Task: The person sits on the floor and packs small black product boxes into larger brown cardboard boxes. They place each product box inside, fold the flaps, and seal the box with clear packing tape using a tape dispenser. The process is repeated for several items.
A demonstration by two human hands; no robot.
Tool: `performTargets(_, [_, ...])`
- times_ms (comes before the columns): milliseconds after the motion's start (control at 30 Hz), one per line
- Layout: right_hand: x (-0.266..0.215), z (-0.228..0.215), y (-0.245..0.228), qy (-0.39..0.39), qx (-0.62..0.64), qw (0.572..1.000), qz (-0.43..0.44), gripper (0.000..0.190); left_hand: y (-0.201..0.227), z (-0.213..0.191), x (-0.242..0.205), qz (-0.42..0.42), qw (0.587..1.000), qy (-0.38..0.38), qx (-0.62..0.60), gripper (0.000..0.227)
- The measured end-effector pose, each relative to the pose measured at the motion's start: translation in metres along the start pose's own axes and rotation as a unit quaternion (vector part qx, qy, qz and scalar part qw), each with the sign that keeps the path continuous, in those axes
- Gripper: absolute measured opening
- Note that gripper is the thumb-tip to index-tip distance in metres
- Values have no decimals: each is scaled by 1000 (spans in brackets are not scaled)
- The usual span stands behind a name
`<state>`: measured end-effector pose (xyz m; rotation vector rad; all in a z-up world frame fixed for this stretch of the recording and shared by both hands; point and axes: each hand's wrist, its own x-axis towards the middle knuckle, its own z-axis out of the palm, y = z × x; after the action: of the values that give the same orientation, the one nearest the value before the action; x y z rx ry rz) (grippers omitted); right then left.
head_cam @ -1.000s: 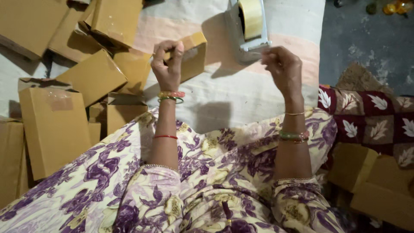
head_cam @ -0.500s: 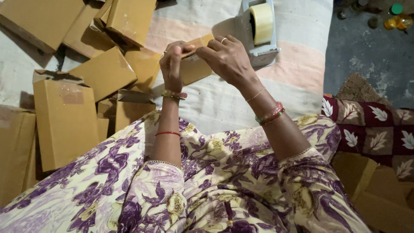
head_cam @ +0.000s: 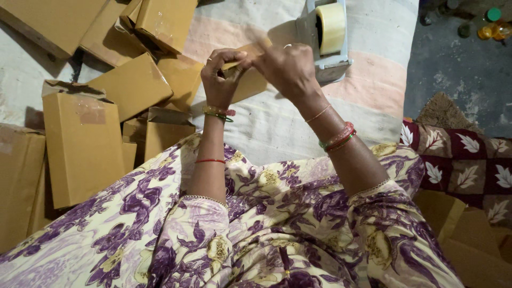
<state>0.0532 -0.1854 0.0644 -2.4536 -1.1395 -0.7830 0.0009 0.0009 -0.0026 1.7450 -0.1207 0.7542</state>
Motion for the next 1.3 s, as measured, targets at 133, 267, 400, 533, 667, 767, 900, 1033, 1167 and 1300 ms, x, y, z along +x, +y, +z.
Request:
performTargets(133, [0, 1, 16, -26, 41, 991, 122, 113, -1, 5, -7, -69, 996, 45, -35, 21])
performTargets(267, [-15, 6, 15, 17, 91, 989, 119, 85, -3, 16, -5, -45, 994, 97, 9, 24])
performTargets(400, [-36, 20, -8, 109, 35, 993, -7, 47, -4, 20, -6, -21, 995, 97, 23, 24])
performTargets(533, [-33, 32, -21, 74, 62, 994, -48, 32, -2, 20, -14, -55, 994, 90, -25, 22])
performTargets(667, [-22, 26, -14, 70, 89, 992, -57, 27, -4, 16, -14, -72, 993, 70, -62, 18])
performTargets(767, [-21, 17, -6, 76, 133, 987, -52, 27, -7, 15, -13, -40, 997, 38, -46, 20])
performTargets(900, [-19, 13, -9, 87, 207, 974, -15, 23, -4, 9, -17, 41, 999, 19, 16, 33])
performTargets(1033, [-18, 13, -14, 105, 236, 966, 24, 20, -1, 11, -17, 50, 998, 17, 42, 30])
performTargets(1167, [-15, 17, -18, 103, 238, 965, 44, 18, -3, 10, -16, 37, 999, 13, 8, 25])
performTargets(1300, [-14, 22, -24, 126, 228, 963, 72, 15, -6, 13, -17, 30, 999, 28, -26, 19])
